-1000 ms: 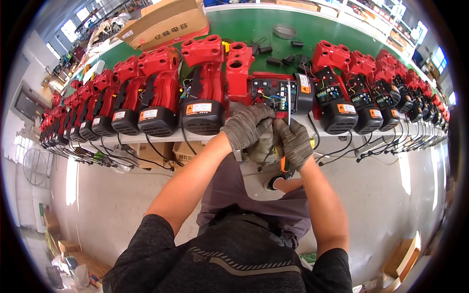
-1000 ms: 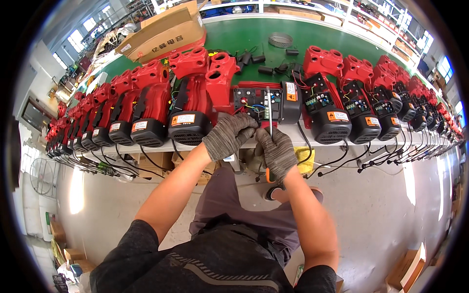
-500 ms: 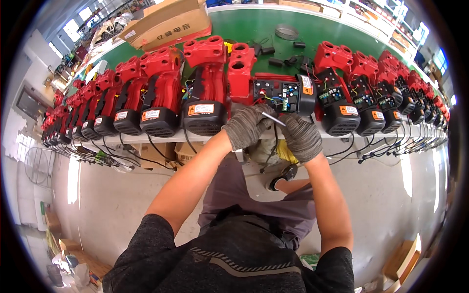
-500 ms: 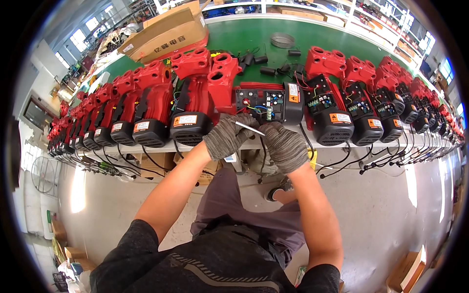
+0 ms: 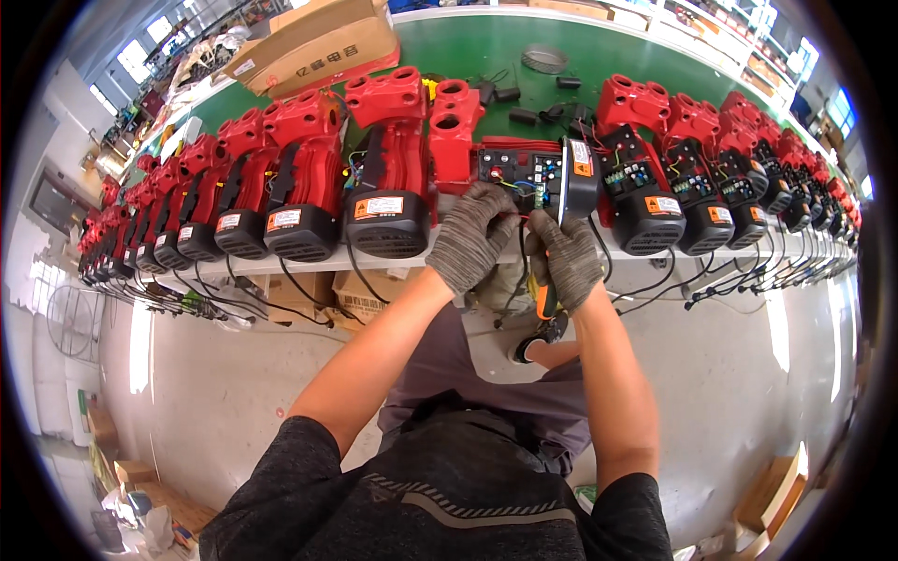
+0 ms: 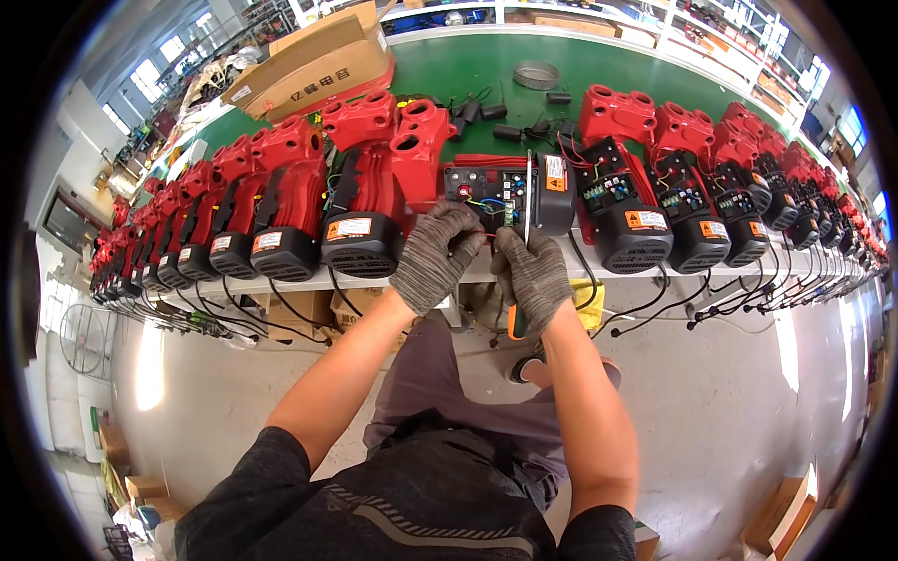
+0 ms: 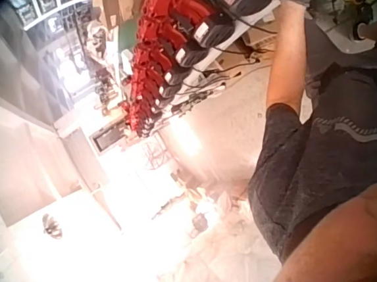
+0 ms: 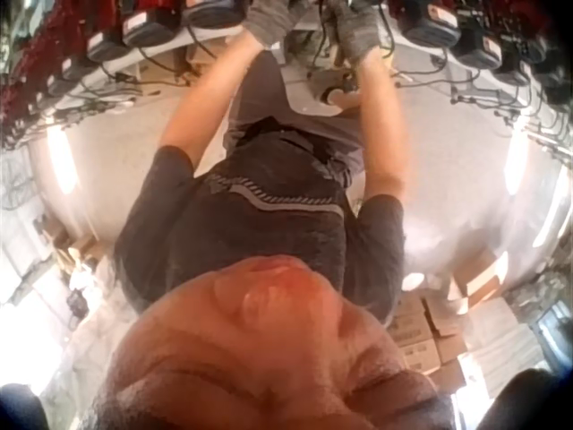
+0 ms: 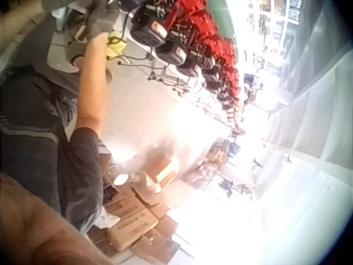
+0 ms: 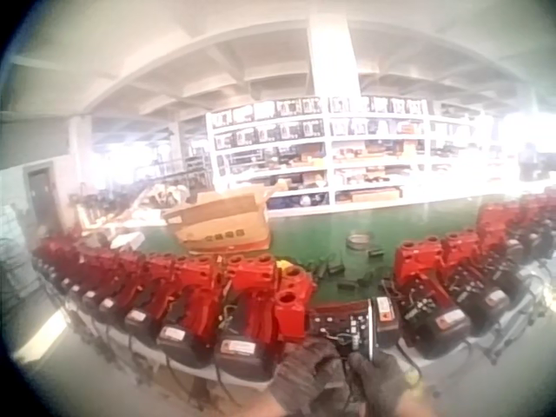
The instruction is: The person assembles the electrical wiring of a water pump by loosening and tightening terminal screws with a screwdriver, connecting wires to a capacitor, and fastening wire caps by hand.
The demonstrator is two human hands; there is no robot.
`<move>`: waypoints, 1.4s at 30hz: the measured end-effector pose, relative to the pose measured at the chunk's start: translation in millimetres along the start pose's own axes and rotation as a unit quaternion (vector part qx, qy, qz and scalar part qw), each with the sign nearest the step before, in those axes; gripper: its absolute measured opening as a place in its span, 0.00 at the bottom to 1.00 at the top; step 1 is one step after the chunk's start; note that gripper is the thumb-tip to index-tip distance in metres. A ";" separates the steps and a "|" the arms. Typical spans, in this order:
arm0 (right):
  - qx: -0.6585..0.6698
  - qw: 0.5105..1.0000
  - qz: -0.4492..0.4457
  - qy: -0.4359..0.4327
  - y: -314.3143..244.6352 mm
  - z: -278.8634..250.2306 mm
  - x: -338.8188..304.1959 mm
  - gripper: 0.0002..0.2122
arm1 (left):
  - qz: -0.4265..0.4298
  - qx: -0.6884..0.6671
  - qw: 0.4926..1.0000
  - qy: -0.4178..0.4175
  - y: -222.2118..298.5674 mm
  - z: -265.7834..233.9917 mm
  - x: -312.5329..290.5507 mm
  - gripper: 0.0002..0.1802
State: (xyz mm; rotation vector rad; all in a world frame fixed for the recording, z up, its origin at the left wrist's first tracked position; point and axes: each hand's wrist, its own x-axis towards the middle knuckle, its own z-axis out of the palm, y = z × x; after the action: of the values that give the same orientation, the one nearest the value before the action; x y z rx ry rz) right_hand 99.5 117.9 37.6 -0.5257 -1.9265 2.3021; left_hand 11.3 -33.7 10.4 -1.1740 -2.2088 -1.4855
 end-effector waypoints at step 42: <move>-0.329 0.882 -0.303 0.149 22.2 -74.8 -186.3 0.11 | -0.014 0.150 0.988 -0.015 -3.3 5.2 11.5 0.10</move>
State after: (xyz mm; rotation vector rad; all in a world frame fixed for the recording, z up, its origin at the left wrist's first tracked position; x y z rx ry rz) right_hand 301.1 129.8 42.8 -0.2331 -2.2483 1.1061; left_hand 2.7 -24.2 12.5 -1.0758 -2.3731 -1.0976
